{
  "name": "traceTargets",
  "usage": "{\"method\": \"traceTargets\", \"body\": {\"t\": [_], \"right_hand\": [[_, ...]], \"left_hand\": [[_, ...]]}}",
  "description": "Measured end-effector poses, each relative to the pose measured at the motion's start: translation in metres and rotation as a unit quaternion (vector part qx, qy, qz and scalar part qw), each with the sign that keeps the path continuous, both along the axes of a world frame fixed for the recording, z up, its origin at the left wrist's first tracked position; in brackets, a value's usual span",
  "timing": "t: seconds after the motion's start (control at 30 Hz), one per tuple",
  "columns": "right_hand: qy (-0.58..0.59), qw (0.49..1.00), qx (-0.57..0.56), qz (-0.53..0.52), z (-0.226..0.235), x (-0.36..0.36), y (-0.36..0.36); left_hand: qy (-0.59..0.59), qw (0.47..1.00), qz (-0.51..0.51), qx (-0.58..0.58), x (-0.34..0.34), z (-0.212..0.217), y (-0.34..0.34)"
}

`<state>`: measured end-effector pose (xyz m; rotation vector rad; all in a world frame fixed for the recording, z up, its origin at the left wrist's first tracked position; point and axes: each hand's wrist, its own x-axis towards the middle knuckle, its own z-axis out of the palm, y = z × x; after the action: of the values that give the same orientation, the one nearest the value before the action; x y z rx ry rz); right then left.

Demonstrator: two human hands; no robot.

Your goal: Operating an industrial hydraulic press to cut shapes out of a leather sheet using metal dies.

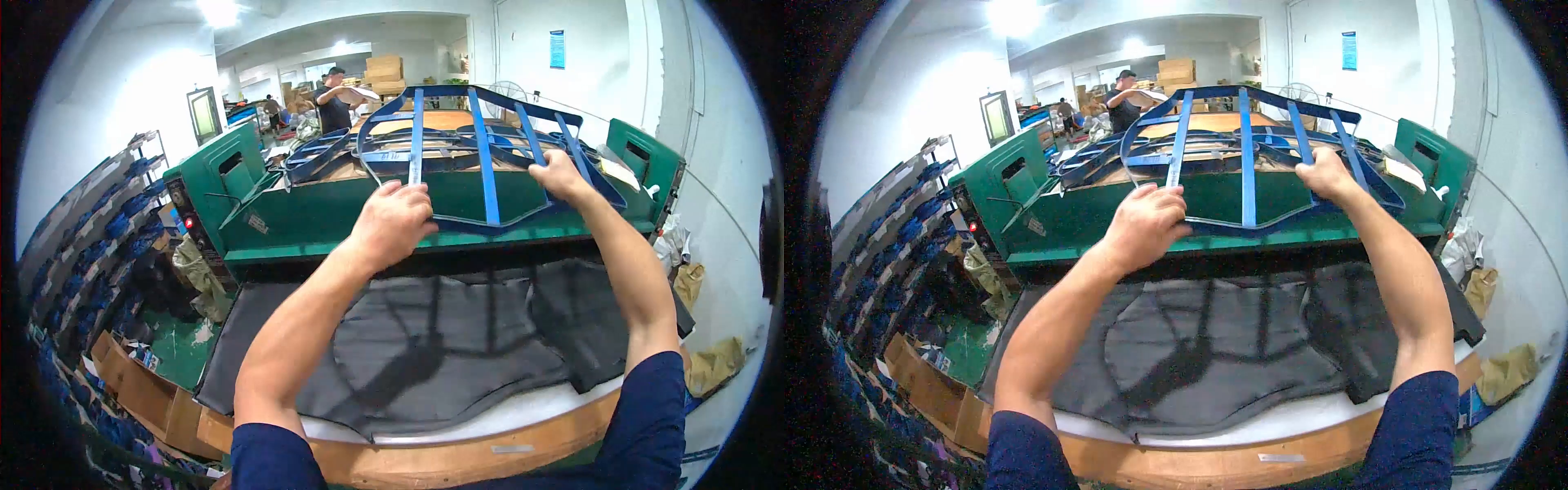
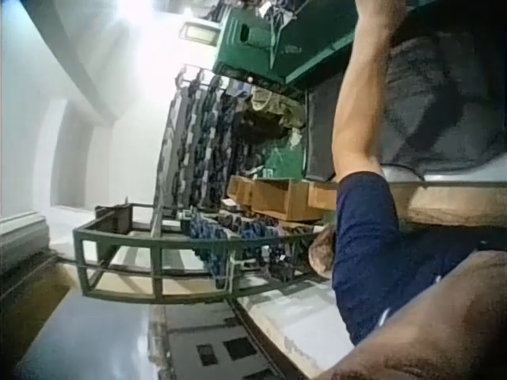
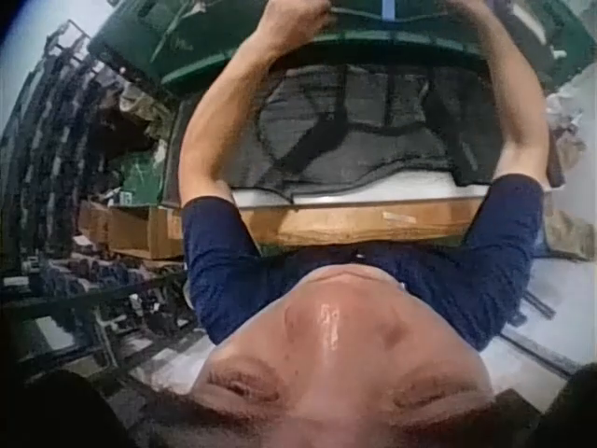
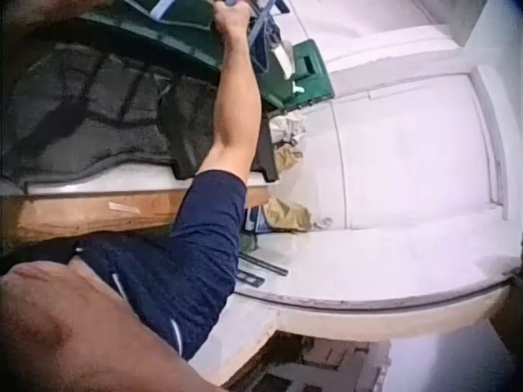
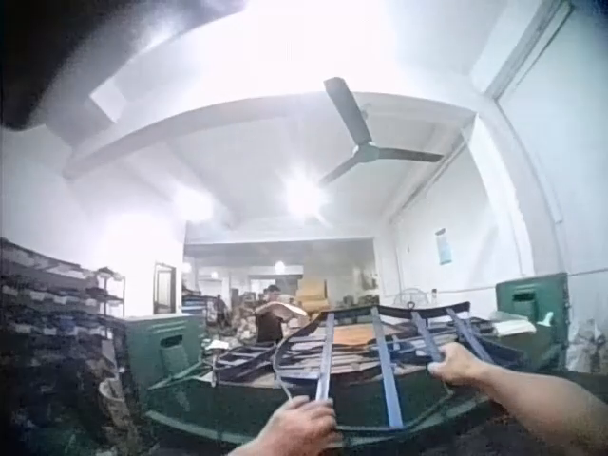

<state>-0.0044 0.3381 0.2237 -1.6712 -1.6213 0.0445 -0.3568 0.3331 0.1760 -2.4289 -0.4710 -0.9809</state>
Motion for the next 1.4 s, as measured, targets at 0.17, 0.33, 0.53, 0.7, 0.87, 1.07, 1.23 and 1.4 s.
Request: {"method": "traceTargets", "body": {"t": [0.17, 0.33, 0.53, 0.7, 0.87, 1.07, 1.23, 1.4], "right_hand": [[0.02, 0.998, -0.049, -0.028, 0.009, 0.023, 0.085], [0.032, 0.996, -0.079, -0.041, 0.01, 0.017, 0.135], [-0.02, 0.988, -0.153, -0.025, 0.014, 0.026, 0.171], [-0.025, 0.983, -0.178, -0.034, 0.022, 0.024, 0.171], [-0.15, 0.974, -0.166, -0.045, 0.023, 0.025, 0.164], [-0.172, 0.958, 0.173, -0.153, 0.025, -0.012, 0.088], [-0.26, 0.929, 0.263, 0.002, -0.039, -0.02, -0.022], [-0.272, 0.953, 0.137, -0.002, -0.081, -0.022, -0.082]], "left_hand": [[0.032, 0.996, 0.043, -0.065, 0.019, 0.025, 0.074], [0.027, 0.995, 0.057, -0.073, 0.021, 0.037, 0.116], [0.043, 0.989, 0.065, -0.126, 0.024, 0.04, 0.141], [-0.003, 0.973, 0.085, -0.213, 0.025, 0.041, 0.143], [-0.008, 0.98, 0.081, -0.18, 0.031, 0.036, 0.135], [-0.199, 0.979, 0.002, -0.031, 0.005, -0.022, 0.064], [-0.064, 0.966, 0.085, -0.235, -0.106, -0.152, -0.025], [-0.092, 0.909, 0.227, -0.336, -0.204, -0.226, -0.077]]}}
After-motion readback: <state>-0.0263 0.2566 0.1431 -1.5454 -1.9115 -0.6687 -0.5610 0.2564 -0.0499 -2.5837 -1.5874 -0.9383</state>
